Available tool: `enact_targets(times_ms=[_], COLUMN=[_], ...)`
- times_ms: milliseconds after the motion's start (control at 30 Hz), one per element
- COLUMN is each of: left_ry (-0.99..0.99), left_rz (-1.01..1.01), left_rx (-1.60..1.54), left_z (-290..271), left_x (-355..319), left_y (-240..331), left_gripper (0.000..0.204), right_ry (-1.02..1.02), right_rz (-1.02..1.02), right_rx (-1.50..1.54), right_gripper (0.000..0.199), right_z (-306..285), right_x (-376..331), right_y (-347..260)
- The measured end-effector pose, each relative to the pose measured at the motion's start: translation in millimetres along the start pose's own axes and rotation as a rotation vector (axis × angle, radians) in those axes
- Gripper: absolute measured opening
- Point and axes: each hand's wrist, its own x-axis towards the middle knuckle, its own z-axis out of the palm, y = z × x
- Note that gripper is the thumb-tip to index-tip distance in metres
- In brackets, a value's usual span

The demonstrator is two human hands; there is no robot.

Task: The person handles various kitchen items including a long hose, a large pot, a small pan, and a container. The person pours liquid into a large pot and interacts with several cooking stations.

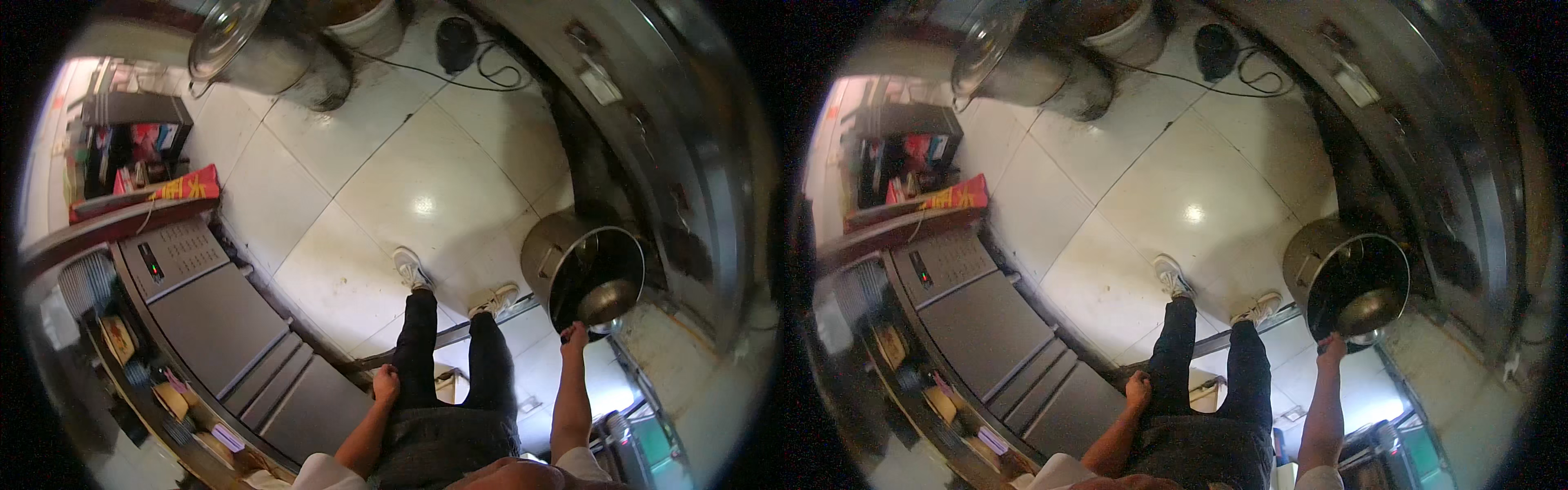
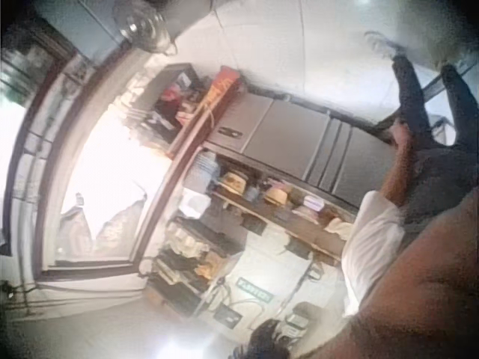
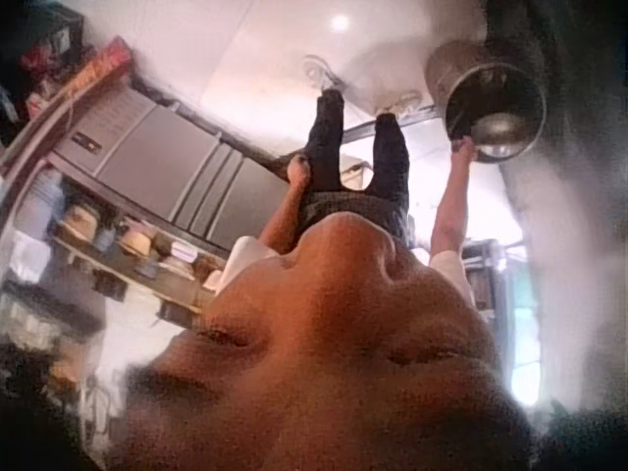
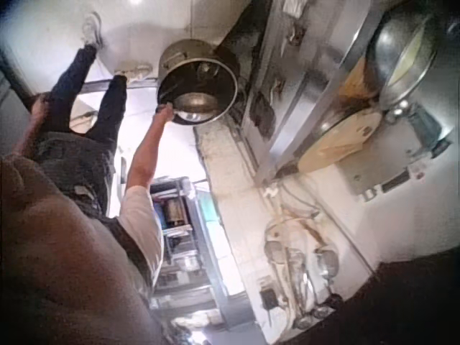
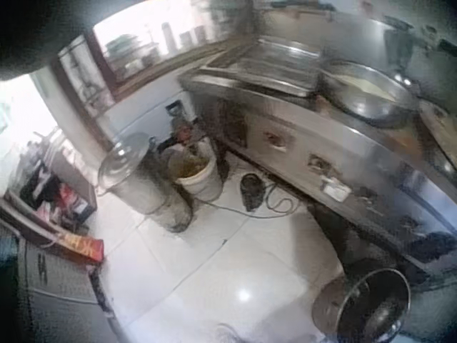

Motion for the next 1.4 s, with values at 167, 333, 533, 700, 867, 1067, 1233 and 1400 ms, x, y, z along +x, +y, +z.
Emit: enact_targets(times_ms=[167,333,533,700,867,1067,1233,1400], left_ry=[-0.072,-0.048,-0.088,-0.261,-0.217,-0.137,-0.293,-0.481], left_rz=[-0.051,-0.031,0.017,0.14,0.27,0.47,0.493,0.432], left_rx=[-0.113,-0.202,-0.216,-0.103,-0.008,-0.191,-0.236,-0.272], left_z=[-25,-49,-63,-82,-101,-112,-81,-70], left_x=[27,48,90,138,218,260,238,218], left_y=[-7,-9,-23,4,91,226,260,233], left_gripper=[0.012,0.011,0.011,0.013,0.015,0.015,0.014,0.009], right_ry=[-0.016,0.015,0.147,0.142,0.071,-0.107,-0.225,-0.135], right_rz=[-0.026,-0.054,0.109,0.068,0.069,-0.003,0.0,-0.085], right_rx=[0.27,0.243,0.249,0.373,0.427,0.539,0.552,0.429], right_gripper=[0.021,0.023,0.027,0.018,0.031,0.027,0.024,0.02], right_z=[12,-18,-1,17,15,45,59,60], right_x=[-57,-52,-92,-117,-121,-129,-122,-119], right_y=[-2,16,31,21,-3,-45,-72,-85])
